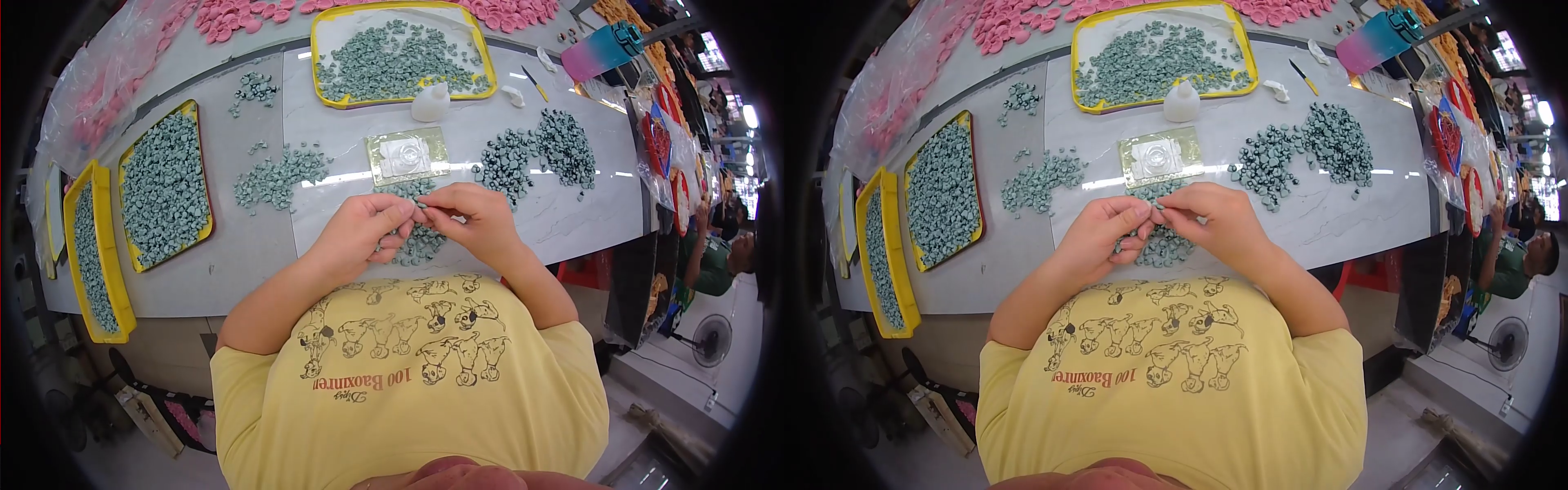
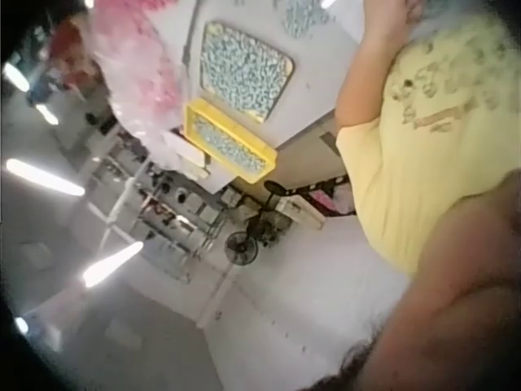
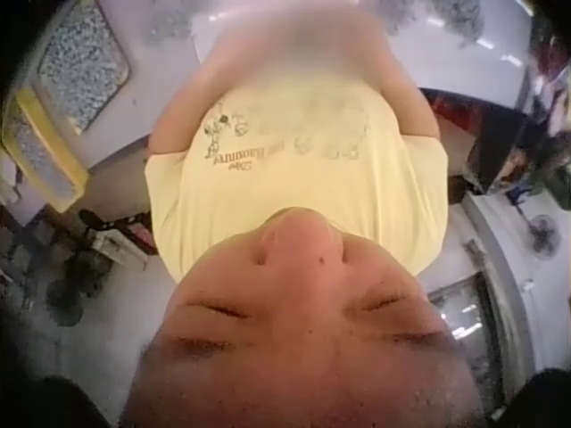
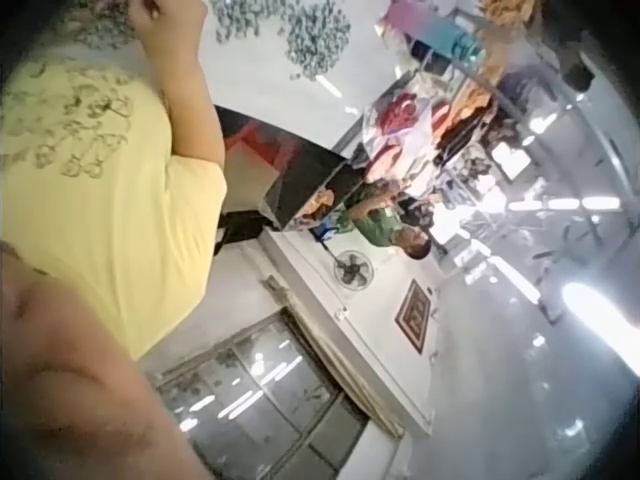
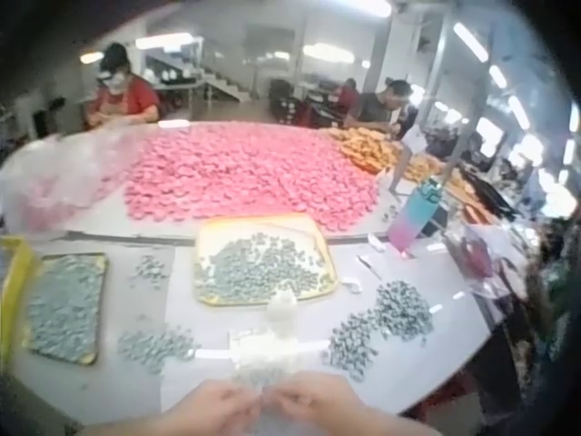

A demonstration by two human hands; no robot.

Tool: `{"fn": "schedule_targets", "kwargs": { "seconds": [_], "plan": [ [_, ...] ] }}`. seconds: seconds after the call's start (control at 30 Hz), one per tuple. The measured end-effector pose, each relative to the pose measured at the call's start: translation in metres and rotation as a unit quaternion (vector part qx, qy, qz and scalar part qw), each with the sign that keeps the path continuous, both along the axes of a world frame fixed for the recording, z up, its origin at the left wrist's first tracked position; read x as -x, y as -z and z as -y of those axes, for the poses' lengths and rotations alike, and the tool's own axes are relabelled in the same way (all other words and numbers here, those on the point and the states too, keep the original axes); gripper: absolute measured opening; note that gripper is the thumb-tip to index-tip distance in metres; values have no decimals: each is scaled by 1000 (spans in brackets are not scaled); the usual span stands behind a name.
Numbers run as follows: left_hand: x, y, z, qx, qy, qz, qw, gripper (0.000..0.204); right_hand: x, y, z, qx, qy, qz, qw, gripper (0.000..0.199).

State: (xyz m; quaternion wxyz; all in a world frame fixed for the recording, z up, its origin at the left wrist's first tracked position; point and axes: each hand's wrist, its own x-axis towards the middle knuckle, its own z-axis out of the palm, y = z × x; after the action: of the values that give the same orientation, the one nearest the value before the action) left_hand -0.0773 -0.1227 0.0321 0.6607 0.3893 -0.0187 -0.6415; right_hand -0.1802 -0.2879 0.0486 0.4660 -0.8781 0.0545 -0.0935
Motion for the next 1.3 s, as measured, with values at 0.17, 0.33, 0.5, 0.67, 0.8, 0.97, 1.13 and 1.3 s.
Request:
{"fn": "schedule_targets", "kwargs": {
  "seconds": [0.17,0.33,0.5,0.67,0.8,0.97,1.13,1.3],
  "plan": [
    [-2,0,-7,-4,-2,38,999,19,-4,2,3,-81,22,-53,995,17],
    [-3,-3,-13,-11,-42,47,998,17,-23,8,6,189,-2,111,976,20],
    [-7,-3,-23,-31,-70,6,997,13,-36,15,5,344,-73,158,923,31],
    [-15,0,-38,-22,-60,-10,998,17,-48,13,-10,394,-108,161,898,30],
    [-19,-1,-47,-32,-68,-17,997,19,-51,13,-20,442,-132,140,876,29],
    [-21,-1,-54,-21,-94,6,995,16,-56,11,-29,450,-148,140,869,28],
    [-23,0,-59,-12,-127,11,992,12,-59,13,-36,415,-146,152,885,24],
    [-24,-4,-62,10,-127,-30,991,18,-55,16,-52,-12,57,32,998,14]
  ]
}}
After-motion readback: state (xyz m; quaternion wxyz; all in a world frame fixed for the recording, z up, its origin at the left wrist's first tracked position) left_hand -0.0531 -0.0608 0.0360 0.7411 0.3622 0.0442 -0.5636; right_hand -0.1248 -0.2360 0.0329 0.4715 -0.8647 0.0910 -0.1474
